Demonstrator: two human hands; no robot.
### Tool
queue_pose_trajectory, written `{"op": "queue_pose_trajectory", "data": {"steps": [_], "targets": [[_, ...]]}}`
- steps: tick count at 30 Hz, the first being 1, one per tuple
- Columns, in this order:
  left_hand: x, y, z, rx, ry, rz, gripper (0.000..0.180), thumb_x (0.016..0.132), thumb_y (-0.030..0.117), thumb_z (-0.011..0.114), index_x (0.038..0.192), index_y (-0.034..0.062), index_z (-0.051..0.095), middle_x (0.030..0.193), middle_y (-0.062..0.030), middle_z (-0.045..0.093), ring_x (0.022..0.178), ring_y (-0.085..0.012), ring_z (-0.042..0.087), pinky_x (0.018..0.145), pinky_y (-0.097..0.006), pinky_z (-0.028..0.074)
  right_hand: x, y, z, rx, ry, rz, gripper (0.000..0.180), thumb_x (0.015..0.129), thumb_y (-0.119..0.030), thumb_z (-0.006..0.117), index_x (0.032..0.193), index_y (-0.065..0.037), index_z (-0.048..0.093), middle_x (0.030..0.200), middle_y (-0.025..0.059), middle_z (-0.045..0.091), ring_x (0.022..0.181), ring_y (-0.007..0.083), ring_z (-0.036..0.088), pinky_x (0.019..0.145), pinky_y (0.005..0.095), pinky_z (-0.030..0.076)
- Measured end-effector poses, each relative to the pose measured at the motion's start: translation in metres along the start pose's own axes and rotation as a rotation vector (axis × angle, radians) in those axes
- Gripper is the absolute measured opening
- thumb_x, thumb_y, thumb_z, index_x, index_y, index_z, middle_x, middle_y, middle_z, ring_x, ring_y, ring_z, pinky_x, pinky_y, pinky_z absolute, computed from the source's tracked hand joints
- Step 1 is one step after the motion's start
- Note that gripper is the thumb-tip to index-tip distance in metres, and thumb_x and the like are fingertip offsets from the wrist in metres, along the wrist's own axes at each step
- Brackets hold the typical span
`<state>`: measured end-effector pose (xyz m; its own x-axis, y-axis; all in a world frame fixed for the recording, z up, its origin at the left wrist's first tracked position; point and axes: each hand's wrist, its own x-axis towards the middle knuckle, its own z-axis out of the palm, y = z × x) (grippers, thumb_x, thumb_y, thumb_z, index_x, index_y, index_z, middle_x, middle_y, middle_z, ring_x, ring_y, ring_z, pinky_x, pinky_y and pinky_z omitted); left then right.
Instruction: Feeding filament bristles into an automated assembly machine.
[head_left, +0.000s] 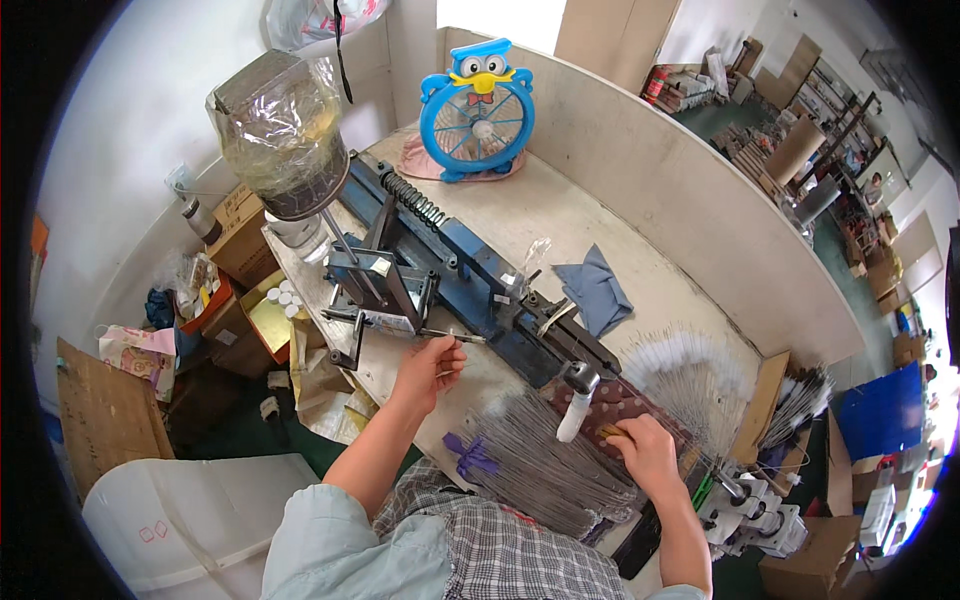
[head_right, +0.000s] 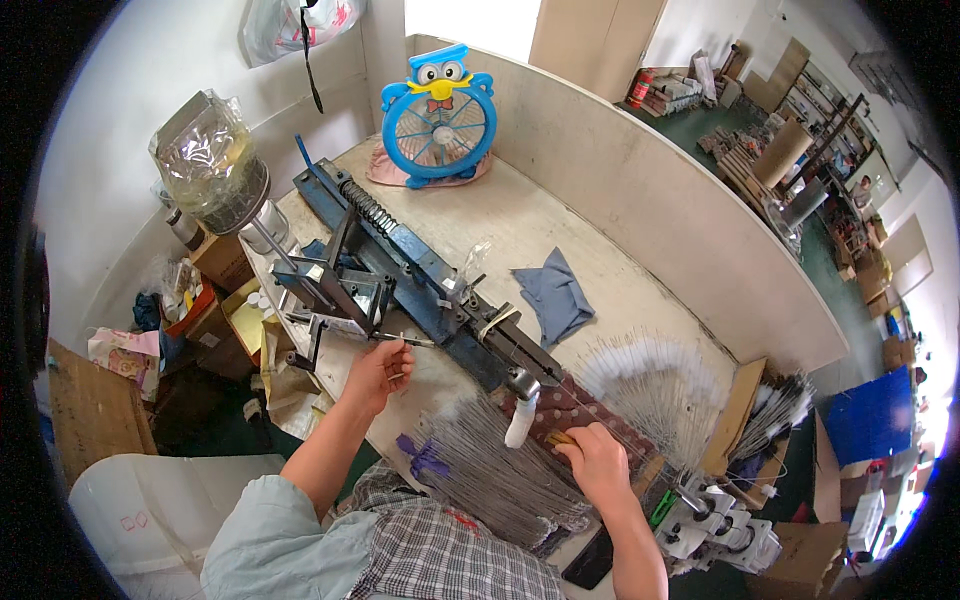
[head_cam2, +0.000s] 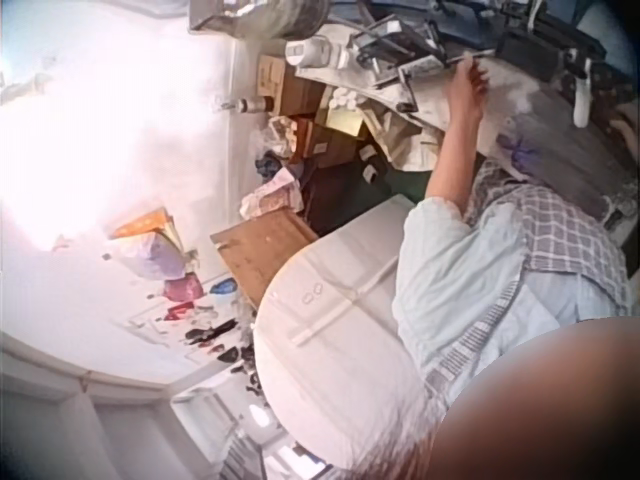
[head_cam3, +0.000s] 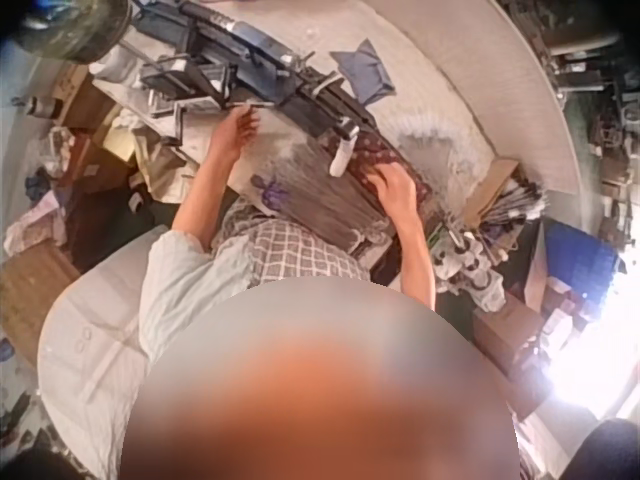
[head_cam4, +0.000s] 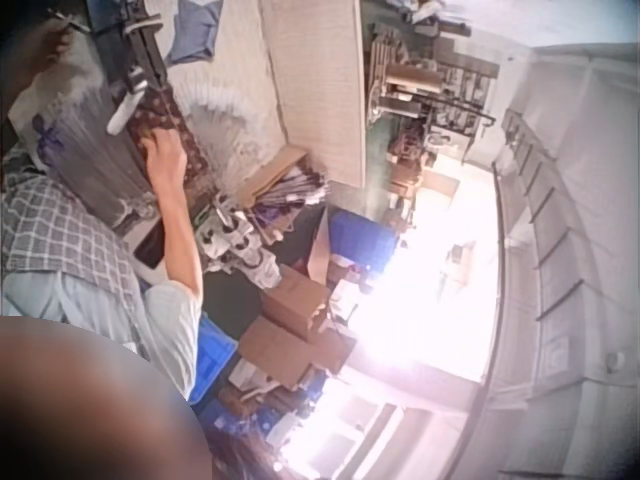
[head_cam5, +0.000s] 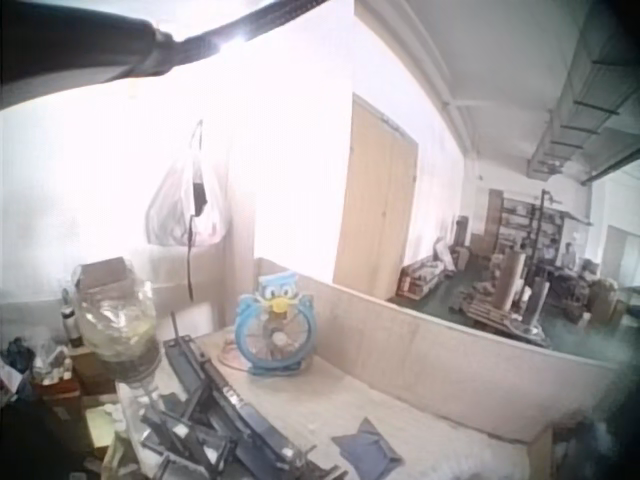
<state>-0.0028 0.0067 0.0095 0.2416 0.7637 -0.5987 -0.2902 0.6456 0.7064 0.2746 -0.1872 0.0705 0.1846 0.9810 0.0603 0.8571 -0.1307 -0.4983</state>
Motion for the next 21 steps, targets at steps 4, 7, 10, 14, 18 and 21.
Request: {"op": "queue_pose_trajectory", "data": {"steps": [4,7,10,14,18,21], "targets": [[0.001,-0.007,0.004,0.074,0.064,0.186,0.017,0.082,0.022,0.059,0.084,0.0052,0.06,0.073,-0.0041,0.062,0.063,-0.0123,0.058,0.06,-0.026,0.046,-0.011,-0.014,-0.023,0.054,0.046,-0.044,0.019,0.074,-0.008,0.069,0.091,-0.002,0.064,0.083,0.013,0.059,0.077,0.0322,0.06,0.067,0.0381,0.049],[0.002,-0.02,0.012,0.041,0.118,0.337,0.017,0.082,0.02,0.059,0.077,0.0034,0.059,0.07,-0.0071,0.062,0.06,-0.0142,0.058,0.058,-0.026,0.045,-0.017,-0.022,-0.049,0.077,0.197,-0.083,0.021,0.075,0.001,0.064,0.096,0.0,0.063,0.089,0.0145,0.062,0.08,0.0316,0.061,0.068,0.037,0.049],[-0.03,-0.036,0.042,0.11,-0.2,0.335,0.016,0.081,0.015,0.059,0.074,0.0009,0.061,0.069,-0.0096,0.062,0.061,-0.0151,0.058,0.057,-0.026,0.045,-0.016,-0.007,-0.065,0.079,0.321,-0.028,0.02,0.076,0.001,0.063,0.096,-0.001,0.063,0.085,0.0141,0.063,0.08,0.0315,0.061,0.069,0.037,0.049],[-0.081,-0.069,0.115,0.184,-0.511,0.214,0.015,0.085,0.011,0.057,0.081,-0.002,0.064,0.073,-0.0119,0.064,0.062,-0.0149,0.057,0.06,-0.027,0.046,-0.012,0.01,-0.067,0.236,0.252,0.203,0.018,0.079,-0.009,0.066,0.094,-0.002,0.066,0.085,0.0128,0.065,0.073,0.0265,0.062,0.065,0.0313,0.048],[-0.085,-0.093,0.17,0.245,-0.59,0.15,0.019,0.088,0.016,0.058,0.084,-0.0014,0.065,0.075,-0.0097,0.065,0.063,-0.0119,0.056,0.059,-0.026,0.045,-0.021,0.023,-0.063,0.39,0.295,0.198,0.018,0.077,-0.007,0.067,0.094,-0.001,0.067,0.083,0.0088,0.066,0.067,0.0147,0.06,0.062,0.0259,0.047],[-0.08,-0.104,0.182,0.286,-0.615,0.158,0.019,0.089,0.016,0.057,0.087,-0.0004,0.065,0.077,-0.0067,0.066,0.062,-0.008,0.053,0.058,-0.023,0.043,-0.029,0.03,-0.064,0.423,0.266,0.239,0.019,0.078,-0.007,0.067,0.097,-0.001,0.067,0.083,0.0072,0.066,0.068,0.0116,0.059,0.062,0.0244,0.047]]}}
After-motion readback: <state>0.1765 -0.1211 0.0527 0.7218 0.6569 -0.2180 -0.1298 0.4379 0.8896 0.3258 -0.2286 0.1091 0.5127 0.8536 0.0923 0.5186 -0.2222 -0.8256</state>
